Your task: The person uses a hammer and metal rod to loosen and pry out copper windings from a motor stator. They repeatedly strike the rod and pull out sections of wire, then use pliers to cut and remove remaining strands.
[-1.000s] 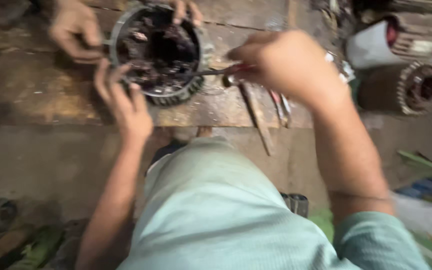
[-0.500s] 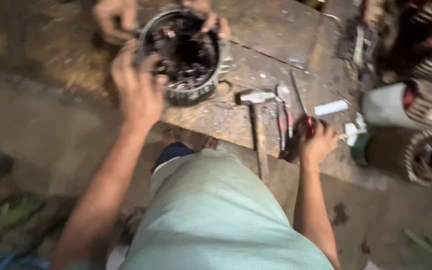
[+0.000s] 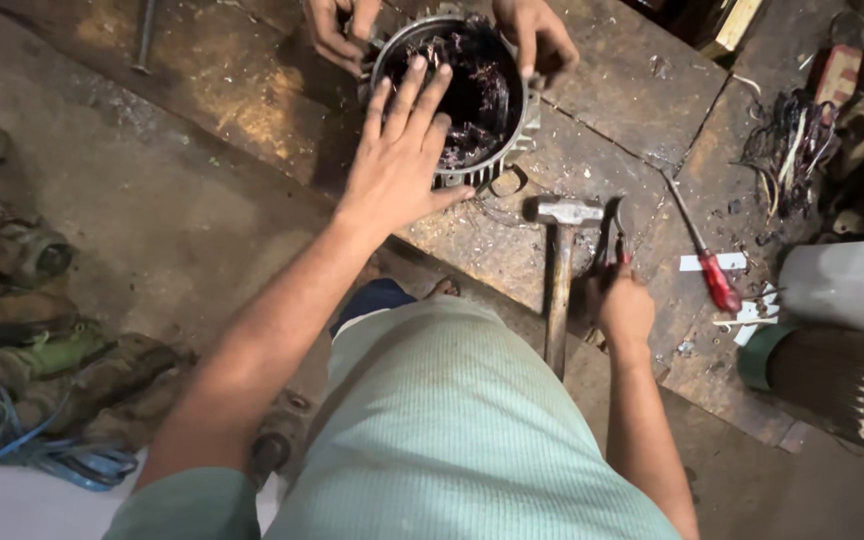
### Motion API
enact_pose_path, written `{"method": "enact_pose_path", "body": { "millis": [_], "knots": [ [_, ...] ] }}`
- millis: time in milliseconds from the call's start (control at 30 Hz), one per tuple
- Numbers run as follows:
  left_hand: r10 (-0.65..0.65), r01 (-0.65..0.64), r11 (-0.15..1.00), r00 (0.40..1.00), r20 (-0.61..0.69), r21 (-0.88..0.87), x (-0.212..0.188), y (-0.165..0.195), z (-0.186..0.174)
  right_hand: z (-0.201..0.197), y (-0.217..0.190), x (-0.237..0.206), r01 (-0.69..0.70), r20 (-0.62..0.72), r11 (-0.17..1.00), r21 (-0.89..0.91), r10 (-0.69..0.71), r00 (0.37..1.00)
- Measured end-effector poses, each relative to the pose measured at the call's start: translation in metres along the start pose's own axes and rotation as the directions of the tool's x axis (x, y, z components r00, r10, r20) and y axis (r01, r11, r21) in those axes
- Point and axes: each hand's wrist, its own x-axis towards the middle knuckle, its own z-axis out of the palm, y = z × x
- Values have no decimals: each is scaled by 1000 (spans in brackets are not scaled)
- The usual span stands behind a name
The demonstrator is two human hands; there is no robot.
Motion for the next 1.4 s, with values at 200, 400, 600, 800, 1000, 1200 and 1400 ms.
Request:
{"method": "enact_pose_path", "body": {
  "millis": [200, 400, 600, 800, 1000, 1200, 1400],
  "knots": [
    [-68, 64, 965, 998, -8, -254, 1, 0, -5, -76, -21, -26, -224, 130, 905, 361, 189, 973],
    [-97, 49, 957, 983, -154, -286, -17, -2, 7, -194, -96, -85, 130, -86, 885, 447, -102, 991],
    [251, -414, 868, 841, -479, -273, -56, 12, 27, -235, -194, -59, 490, -236, 870, 58, -465, 853],
    [594, -744, 622, 652, -470, -245, -52, 8, 52, -269, -258, -6, 555, 89, 795, -246, -552, 829],
    [622, -767, 615, 615, -485, -184, -36, 33, 50, -294, -303, 49, 649, 390, 613, -451, -519, 761],
    [408, -694, 587, 699, -588, -417, -18, 39, 38, -284, -320, 117, 643, 527, 619, -452, -396, 752],
    [442, -788, 449, 606, -661, -422, -5, 24, 35, -289, -348, 75, 747, 604, 344, -569, -441, 663]
  ]
}}
